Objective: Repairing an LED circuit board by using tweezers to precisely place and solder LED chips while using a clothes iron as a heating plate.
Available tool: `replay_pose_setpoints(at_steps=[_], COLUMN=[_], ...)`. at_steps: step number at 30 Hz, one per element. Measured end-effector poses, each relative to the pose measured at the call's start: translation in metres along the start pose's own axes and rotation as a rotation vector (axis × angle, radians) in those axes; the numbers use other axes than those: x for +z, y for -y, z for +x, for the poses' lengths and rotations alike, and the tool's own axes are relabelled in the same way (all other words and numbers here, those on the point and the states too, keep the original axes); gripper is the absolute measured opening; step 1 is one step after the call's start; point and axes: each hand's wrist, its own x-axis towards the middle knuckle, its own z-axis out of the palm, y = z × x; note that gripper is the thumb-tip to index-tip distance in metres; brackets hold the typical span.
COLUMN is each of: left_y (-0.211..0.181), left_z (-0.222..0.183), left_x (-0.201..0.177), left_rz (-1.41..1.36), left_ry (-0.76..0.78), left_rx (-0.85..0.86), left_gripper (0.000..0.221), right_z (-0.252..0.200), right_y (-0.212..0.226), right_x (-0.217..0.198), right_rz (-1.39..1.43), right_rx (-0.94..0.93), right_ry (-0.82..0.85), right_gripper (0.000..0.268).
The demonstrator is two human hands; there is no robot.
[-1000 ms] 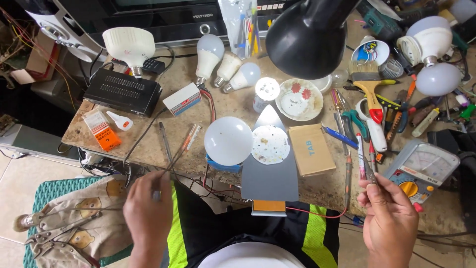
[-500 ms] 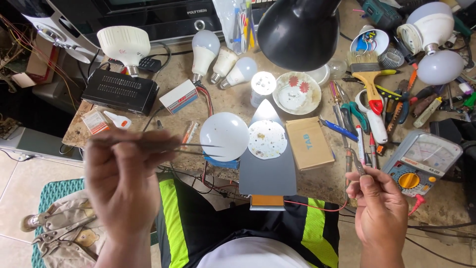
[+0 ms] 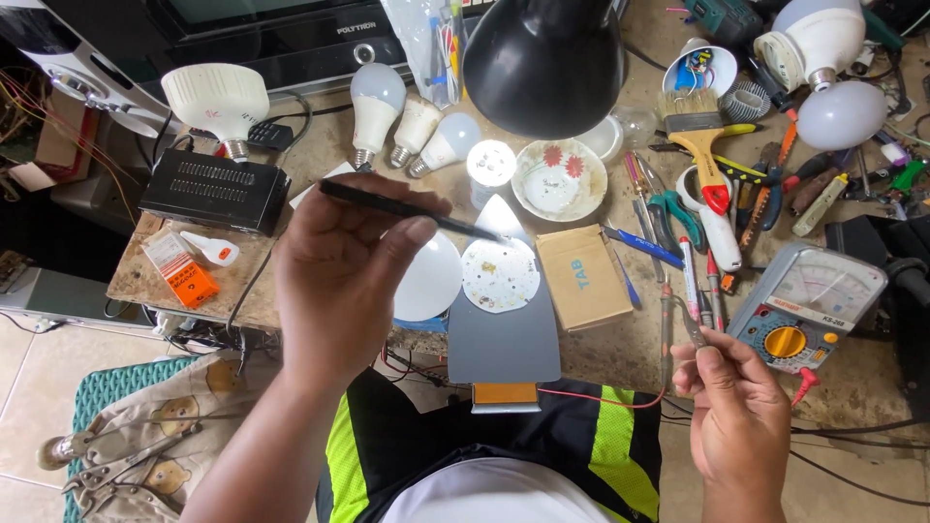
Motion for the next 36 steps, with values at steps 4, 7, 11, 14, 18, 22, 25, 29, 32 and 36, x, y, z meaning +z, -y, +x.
replay_pose_setpoints(at_steps=[4,7,11,14,18,22,25,29,32,36], left_y=[0.011,0.025,0.037,0.043,0.039,0.038,0.034,0.036,0.041,0.044], left_z=[0.015,0.021,0.021,0.018,0.018,0.018,0.016,0.016,0.016,0.015], left_x=[0.001,0.001,-0.001,-0.001,-0.002,-0.004,-0.003,-0.004,-0.005,-0.006], left_rz=[0.652,0.682,0.706,0.746,0.854,0.881,0.874,0.877,0.885,0.919], left_ry=[0.239,0.409,0.467,0.43,0.425,0.46,0.48,0.452,0.43,0.446], left_rx=[0.459,0.503,0.512,0.58,0.622,0.574,0.567,0.561,0.57,0.59], left_gripper=[0.012,0.002,0.005,0.006,0.005,0.009,0.007,0.008,0.008,0.008], right_z=[-0.002,-0.003,-0.008,-0.013,-0.011,0.003,0.02,0.022,0.022,0.021], right_y=[0.001,0.0,0.009,0.019,0.029,0.034,0.028,0.031,0.032,0.034], right_x=[0.002,0.002,0.006,0.017,0.037,0.058,0.075,0.091,0.094,0.095], right_rz=[-0.006,-0.018,-0.005,-0.073,-0.271,-0.377,-0.335,-0.379,-0.455,-0.452], right_rx=[-0.007,-0.004,0.013,0.039,-0.105,-0.301,-0.294,-0.275,-0.289,-0.264], right_ry=[0.003,-0.003,-0.006,0.007,-0.03,0.023,0.053,0.08,0.062,0.068], right_gripper=[0.025,0.028,0.028,0.031,0.031,0.023,0.022,0.023,0.023,0.024])
